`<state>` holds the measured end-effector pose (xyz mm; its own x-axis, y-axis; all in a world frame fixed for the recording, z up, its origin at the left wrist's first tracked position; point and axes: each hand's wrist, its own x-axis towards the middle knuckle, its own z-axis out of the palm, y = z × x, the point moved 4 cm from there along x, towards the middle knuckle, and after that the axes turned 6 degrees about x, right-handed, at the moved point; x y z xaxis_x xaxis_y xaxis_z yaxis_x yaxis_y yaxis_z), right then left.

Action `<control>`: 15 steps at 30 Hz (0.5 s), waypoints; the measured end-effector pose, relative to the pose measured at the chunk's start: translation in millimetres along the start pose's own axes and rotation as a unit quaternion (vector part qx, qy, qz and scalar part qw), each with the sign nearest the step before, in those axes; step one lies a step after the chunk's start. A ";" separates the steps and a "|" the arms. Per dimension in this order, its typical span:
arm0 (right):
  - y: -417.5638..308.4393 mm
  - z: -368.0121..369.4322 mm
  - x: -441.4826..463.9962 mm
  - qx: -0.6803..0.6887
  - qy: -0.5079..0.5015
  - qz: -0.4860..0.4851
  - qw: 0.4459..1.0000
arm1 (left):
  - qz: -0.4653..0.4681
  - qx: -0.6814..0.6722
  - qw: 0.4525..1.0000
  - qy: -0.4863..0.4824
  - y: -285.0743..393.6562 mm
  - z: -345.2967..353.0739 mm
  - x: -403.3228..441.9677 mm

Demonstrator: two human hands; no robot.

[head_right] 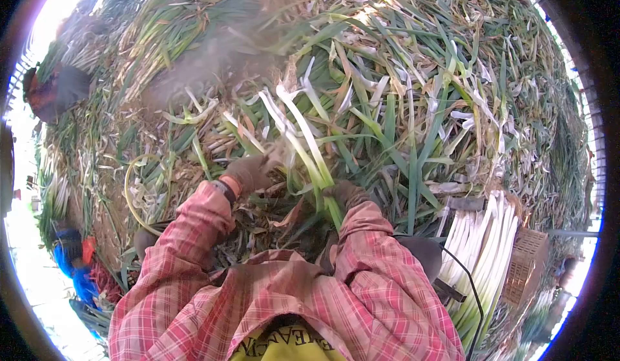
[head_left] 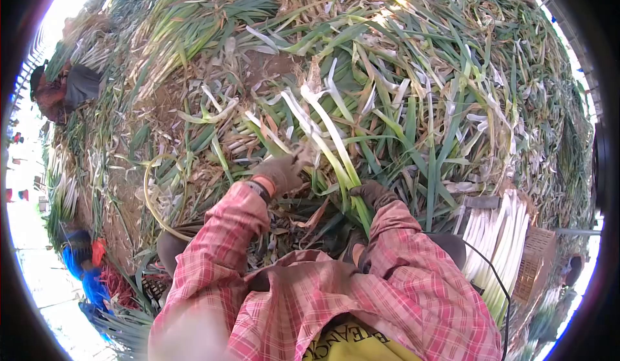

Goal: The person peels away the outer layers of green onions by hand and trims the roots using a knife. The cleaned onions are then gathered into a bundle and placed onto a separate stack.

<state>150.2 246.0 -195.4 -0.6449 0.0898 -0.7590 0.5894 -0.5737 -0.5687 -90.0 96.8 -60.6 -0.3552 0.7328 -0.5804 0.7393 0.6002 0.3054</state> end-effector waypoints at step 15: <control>-102.8 -32.7 -84.2 0.080 0.174 -0.418 0.888 | -0.161 -0.076 0.984 0.026 -6.9 44.4 -120.9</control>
<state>159.8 324.1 -83.4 -0.6183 0.7694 -0.1604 -0.1197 -0.2939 -0.9483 -26.8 -10.2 -26.0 -0.5890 0.5090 -0.6277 0.4909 0.8423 0.2225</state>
